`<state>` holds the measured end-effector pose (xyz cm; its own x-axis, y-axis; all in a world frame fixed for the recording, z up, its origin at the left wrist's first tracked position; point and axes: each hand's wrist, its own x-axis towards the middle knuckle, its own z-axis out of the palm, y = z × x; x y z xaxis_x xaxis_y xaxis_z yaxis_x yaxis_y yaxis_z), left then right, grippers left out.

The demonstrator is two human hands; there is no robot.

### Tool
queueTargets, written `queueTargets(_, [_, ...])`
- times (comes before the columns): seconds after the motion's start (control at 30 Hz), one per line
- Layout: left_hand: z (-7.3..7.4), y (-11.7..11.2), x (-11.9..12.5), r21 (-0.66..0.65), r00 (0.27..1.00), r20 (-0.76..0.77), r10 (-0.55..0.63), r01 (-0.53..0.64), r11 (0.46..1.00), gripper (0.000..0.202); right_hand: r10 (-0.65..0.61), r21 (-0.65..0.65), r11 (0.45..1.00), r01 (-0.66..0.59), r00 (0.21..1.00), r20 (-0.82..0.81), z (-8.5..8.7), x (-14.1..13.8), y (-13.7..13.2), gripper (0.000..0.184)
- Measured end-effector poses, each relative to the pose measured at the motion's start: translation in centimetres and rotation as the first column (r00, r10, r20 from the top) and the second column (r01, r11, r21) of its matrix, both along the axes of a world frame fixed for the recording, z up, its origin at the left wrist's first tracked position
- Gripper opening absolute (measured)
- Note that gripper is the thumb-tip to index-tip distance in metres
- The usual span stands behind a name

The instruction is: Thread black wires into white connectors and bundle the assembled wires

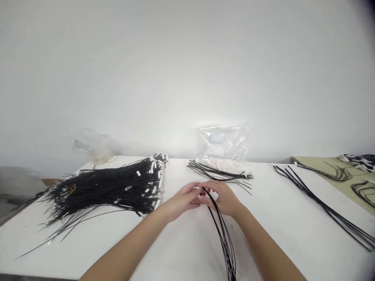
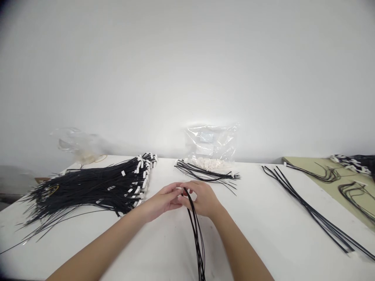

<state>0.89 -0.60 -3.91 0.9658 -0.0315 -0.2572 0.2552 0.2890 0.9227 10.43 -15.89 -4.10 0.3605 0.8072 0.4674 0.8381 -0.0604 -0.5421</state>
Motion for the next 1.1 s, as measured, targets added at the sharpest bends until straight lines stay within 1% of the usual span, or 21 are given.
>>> queueTargets(0.1, [-0.3, 0.1, 0.3, -0.02, 0.998, 0.031, 0.046, -0.046, 0.999, 0.032, 0.052, -0.032, 0.998, -0.053, 0.998, -0.037, 0.7, -0.3, -0.1, 0.043])
queueTargets(0.17, [-0.4, 0.3, 0.4, -0.018, 0.998, 0.019, 0.057, -0.056, 0.998, 0.03, 0.031, -0.081, 0.996, -0.039, 0.995, -0.098, 1.0, 0.3, -0.7, 0.05])
queueTargets(0.2, [-0.3, 0.4, 0.4, -0.018, 0.998, 0.006, 0.058, -0.058, 0.998, 0.029, -0.018, -0.109, 0.994, 0.004, 0.991, -0.136, 1.1, 0.9, -1.1, 0.048])
queueTargets(0.23, [-0.2, 0.5, 0.5, -0.018, 0.998, -0.008, 0.059, -0.059, 0.998, 0.027, -0.097, -0.147, 0.987, 0.071, 0.979, -0.177, 1.0, 1.7, -1.7, 0.043])
queueTargets(0.27, [-0.1, 0.6, 0.5, -0.015, 0.998, -0.021, 0.061, -0.062, 0.998, 0.026, -0.215, -0.177, 0.967, 0.181, 0.957, -0.195, 1.0, 2.6, -2.4, 0.034])
queueTargets(0.3, [0.1, 0.7, 0.5, -0.008, 0.997, -0.03, 0.064, -0.065, 0.998, 0.025, -0.363, -0.193, 0.924, 0.329, 0.914, -0.179, 0.8, 3.6, -3.2, 0.027])
queueTargets(0.33, [0.2, 0.7, 0.5, 0.001, 0.997, -0.036, 0.065, -0.065, 0.998, 0.025, -0.498, -0.227, 0.858, 0.461, 0.855, -0.146, 0.6, 4.6, -4.1, 0.023])
queueTargets(0.37, [0.3, 0.8, 0.4, 0.008, 0.997, -0.042, 0.062, -0.061, 0.998, 0.024, -0.611, -0.267, 0.777, 0.57, 0.784, -0.106, 0.3, 5.6, -5.1, 0.021])
queueTargets(0.4, [0.4, 0.8, 0.4, 0.013, 0.997, -0.048, 0.053, -0.052, 0.999, 0.024, -0.711, -0.33, 0.676, 0.659, 0.701, -0.057, 0.0, 6.5, -6.0, 0.021])
queueTargets(0.43, [0.5, 0.9, 0.4, 0.014, 0.998, -0.055, 0.039, -0.038, 0.999, 0.023, -0.781, -0.395, 0.578, 0.714, 0.625, -0.013, -0.3, 7.4, -6.9, 0.02])
queueTargets(0.47, [0.5, 0.9, 0.3, 0.013, 0.998, -0.064, 0.021, -0.02, 1.0, 0.022, -0.814, -0.453, 0.513, 0.729, 0.581, 0.014, -0.6, 8.0, -7.7, 0.02])
queueTargets(0.5, [0.5, 1.0, 0.3, 0.013, 0.997, -0.073, 0.003, -0.002, 1.0, 0.021, -0.828, -0.486, 0.481, 0.73, 0.561, 0.022, -1.0, 8.6, -8.3, 0.02])
queueTargets(0.53, [0.4, 1.0, 0.3, 0.011, 0.997, -0.083, -0.012, 0.013, 1.0, 0.02, -0.834, -0.509, 0.467, 0.723, 0.551, 0.018, -1.3, 9.0, -8.8, 0.021])
queueTargets(0.6, [0.3, 1.1, 0.3, 0.004, 0.995, -0.099, -0.029, 0.03, 1.0, 0.019, -0.825, -0.521, 0.485, 0.702, 0.565, -0.007, -1.9, 9.4, -9.2, 0.023])
queueTargets(0.67, [0.2, 1.2, 0.4, -0.011, 0.993, -0.112, -0.03, 0.029, 1.0, 0.017, -0.804, -0.502, 0.521, 0.69, 0.595, -0.017, -2.3, 9.6, -9.1, 0.025])
queueTargets(0.73, [0.1, 1.2, 0.4, -0.031, 0.993, -0.113, -0.021, 0.018, 0.999, 0.015, -0.787, -0.477, 0.544, 0.69, 0.617, -0.006, -2.7, 9.7, -8.8, 0.026])
queueTargets(0.8, [0.1, 1.2, 0.4, -0.049, 0.994, -0.109, -0.014, 0.008, 0.999, 0.013, -0.782, -0.464, 0.548, 0.697, 0.623, 0.012, -3.0, 9.8, -8.5, 0.026])
queueTargets(1.0, [0.2, 1.2, 0.5, -0.056, 0.992, -0.123, -0.017, 0.01, 0.998, 0.012, -0.784, -0.496, 0.525, 0.692, 0.62, 0.036, -3.4, 10.0, -8.3, 0.021])
queueTargets(1.1, [0.1, 1.2, 0.6, -0.048, 0.992, -0.128, -0.01, 0.004, 0.999, 0.012, -0.766, -0.499, 0.532, 0.684, 0.64, 0.06, -3.3, 10.0, -8.3, 0.018])
